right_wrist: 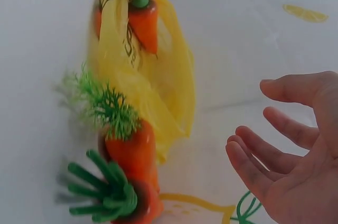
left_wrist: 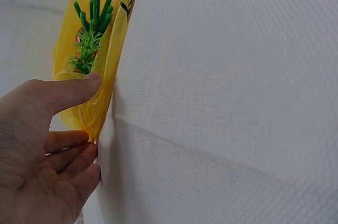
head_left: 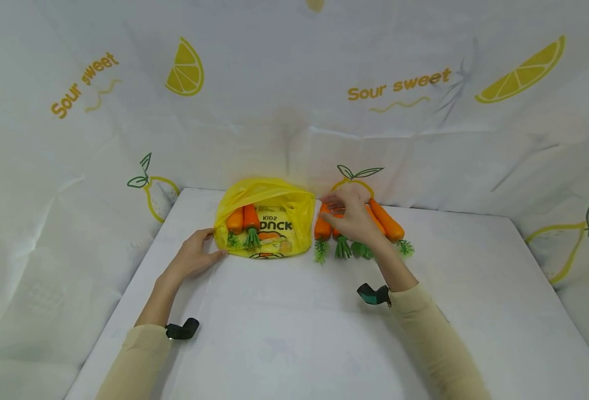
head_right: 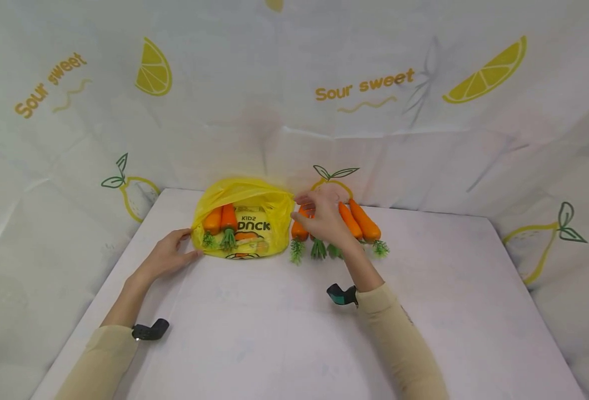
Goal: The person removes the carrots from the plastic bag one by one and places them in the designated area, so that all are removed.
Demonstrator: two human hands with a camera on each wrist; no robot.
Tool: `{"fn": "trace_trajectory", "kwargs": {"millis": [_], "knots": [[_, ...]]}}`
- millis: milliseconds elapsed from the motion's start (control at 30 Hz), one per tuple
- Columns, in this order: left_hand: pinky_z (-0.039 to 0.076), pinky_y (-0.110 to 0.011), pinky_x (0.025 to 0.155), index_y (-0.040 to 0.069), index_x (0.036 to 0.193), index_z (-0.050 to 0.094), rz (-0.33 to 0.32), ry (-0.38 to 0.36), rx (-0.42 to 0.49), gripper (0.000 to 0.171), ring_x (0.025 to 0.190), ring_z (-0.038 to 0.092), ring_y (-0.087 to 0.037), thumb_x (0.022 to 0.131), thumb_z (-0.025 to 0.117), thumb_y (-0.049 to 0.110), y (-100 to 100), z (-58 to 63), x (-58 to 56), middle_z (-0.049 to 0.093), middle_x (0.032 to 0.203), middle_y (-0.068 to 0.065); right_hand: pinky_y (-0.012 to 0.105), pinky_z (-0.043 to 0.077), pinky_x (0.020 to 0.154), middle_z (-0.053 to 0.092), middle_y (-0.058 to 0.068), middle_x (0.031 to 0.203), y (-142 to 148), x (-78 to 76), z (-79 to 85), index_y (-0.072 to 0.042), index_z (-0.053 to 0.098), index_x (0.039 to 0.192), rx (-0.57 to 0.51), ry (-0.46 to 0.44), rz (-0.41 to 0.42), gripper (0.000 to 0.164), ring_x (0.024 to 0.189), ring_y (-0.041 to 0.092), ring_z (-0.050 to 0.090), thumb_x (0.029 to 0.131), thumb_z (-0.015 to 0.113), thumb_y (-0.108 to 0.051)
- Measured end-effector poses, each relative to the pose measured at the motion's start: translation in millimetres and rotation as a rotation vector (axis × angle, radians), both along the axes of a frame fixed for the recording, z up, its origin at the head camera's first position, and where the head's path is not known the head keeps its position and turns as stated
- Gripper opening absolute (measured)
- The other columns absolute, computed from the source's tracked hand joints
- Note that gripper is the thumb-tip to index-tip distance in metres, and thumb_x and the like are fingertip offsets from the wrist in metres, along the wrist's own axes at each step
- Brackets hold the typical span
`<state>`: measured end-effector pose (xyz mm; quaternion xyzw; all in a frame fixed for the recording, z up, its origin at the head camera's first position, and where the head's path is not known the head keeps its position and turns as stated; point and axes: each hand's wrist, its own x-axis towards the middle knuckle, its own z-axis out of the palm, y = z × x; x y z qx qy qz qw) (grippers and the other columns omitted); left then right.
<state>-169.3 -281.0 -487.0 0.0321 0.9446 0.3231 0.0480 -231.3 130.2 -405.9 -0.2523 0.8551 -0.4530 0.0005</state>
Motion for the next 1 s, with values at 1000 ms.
{"fn": "trace_trajectory", "kwargs": {"millis": [1000], "knots": [[0.036,-0.068,0.130,-0.013,0.158,0.043,0.002,0.013,0.013,0.079,0.153,0.044,-0.055,0.100,0.075,0.030,-2.4,-3.3,0.4,0.047,0.162,-0.037,0.047,0.063,0.107,0.069,0.027,0.139,-109.4,-2.7,-36.6,0.005,0.061,0.139,0.063,-0.127,0.136,0.042,0.123,0.041,0.072,0.104,0.073,-0.013]]}}
